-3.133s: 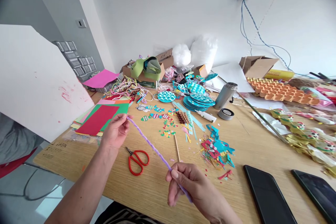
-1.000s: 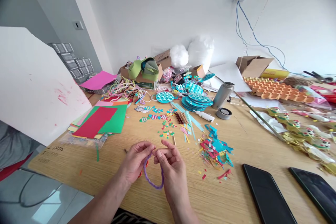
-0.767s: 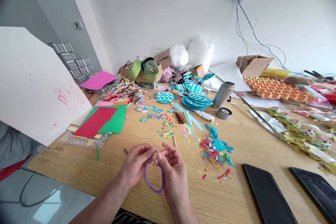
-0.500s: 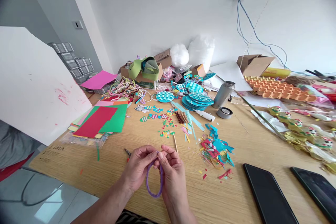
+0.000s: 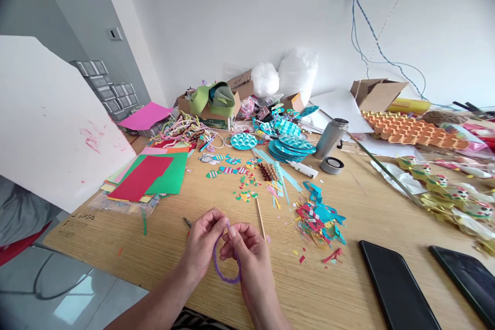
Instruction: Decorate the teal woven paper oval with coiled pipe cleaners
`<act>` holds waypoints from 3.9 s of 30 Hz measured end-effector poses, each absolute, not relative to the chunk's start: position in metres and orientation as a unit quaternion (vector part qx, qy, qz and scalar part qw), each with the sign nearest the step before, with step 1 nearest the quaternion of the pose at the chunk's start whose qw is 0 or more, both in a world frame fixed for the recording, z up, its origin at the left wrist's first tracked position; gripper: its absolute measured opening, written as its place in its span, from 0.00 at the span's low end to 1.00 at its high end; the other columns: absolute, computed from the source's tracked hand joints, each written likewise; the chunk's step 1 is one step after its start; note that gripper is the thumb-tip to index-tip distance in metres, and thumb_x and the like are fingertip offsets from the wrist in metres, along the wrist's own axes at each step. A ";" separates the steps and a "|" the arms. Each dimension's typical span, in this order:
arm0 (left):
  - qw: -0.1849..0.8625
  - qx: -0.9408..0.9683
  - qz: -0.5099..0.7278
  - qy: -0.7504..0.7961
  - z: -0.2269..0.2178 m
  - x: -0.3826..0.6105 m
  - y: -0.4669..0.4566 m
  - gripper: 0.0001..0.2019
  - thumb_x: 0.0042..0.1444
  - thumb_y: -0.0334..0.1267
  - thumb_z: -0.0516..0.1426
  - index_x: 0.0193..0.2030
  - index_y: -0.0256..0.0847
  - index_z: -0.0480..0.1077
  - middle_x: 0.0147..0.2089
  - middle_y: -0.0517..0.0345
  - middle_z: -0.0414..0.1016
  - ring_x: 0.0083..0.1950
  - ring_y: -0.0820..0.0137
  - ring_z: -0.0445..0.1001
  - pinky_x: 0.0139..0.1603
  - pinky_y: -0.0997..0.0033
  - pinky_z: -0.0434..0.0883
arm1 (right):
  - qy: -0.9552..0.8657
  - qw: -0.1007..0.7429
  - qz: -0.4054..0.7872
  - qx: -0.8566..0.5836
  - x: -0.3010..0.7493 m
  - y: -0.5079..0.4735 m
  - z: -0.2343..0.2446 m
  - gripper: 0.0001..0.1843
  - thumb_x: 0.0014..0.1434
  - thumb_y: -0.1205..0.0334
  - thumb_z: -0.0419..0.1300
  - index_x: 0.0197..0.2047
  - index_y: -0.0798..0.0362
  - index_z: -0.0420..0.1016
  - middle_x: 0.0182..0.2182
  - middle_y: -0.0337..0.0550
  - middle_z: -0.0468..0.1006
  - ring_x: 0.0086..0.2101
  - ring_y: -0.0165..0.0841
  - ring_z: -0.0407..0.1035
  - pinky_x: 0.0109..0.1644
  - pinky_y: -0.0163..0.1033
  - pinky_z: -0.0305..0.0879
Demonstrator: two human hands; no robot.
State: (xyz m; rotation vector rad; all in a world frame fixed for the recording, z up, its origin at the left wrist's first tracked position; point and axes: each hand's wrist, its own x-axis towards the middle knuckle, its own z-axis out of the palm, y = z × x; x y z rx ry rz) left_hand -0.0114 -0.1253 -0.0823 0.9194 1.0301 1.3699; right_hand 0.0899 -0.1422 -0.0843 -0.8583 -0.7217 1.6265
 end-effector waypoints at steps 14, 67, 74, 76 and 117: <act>0.634 0.355 0.566 0.389 -0.089 -0.016 -0.122 0.09 0.47 0.39 0.63 0.29 0.34 0.70 0.23 0.62 0.67 0.25 0.77 0.64 0.26 0.77 0.63 | -0.341 0.539 0.669 -0.382 0.091 -0.138 -0.086 0.14 0.52 0.54 0.64 0.27 0.56 0.70 0.21 0.36 0.70 0.19 0.23 0.61 0.24 0.29 0.56; 0.680 0.490 0.445 0.316 -0.054 -0.039 -0.131 0.19 0.58 0.49 0.52 0.50 0.42 0.54 0.21 0.65 0.68 0.15 0.83 0.47 0.16 0.81 0.46 | -0.526 0.442 0.640 -0.344 0.113 -0.129 -0.045 0.13 0.55 0.54 0.62 0.39 0.53 0.77 0.24 0.41 0.76 0.29 0.35 0.70 0.39 0.42 0.65; 0.670 0.519 0.410 0.336 -0.055 -0.041 -0.136 0.18 0.59 0.49 0.51 0.50 0.42 0.54 0.21 0.63 0.69 0.15 0.82 0.46 0.16 0.79 0.44 | -0.556 0.416 0.638 -0.332 0.109 -0.129 -0.042 0.12 0.56 0.54 0.61 0.31 0.54 0.72 0.19 0.39 0.75 0.23 0.33 0.71 0.33 0.39 0.65; 0.675 0.522 0.405 0.330 -0.056 -0.041 -0.138 0.17 0.59 0.48 0.51 0.49 0.42 0.54 0.21 0.64 0.68 0.14 0.82 0.46 0.16 0.79 0.44 | -0.558 0.397 0.655 -0.319 0.110 -0.129 -0.043 0.12 0.56 0.53 0.60 0.31 0.54 0.71 0.20 0.39 0.76 0.23 0.33 0.71 0.32 0.38 0.65; 0.705 0.316 0.563 0.294 -0.062 -0.093 -0.111 0.08 0.56 0.38 0.56 0.32 0.36 0.64 0.17 0.69 0.54 0.17 0.82 0.45 0.17 0.81 0.45 | -0.783 0.333 0.269 -0.452 0.060 -0.101 -0.089 0.04 0.59 0.67 0.53 0.39 0.54 0.67 0.34 0.45 0.72 0.33 0.34 0.68 0.38 0.37 0.64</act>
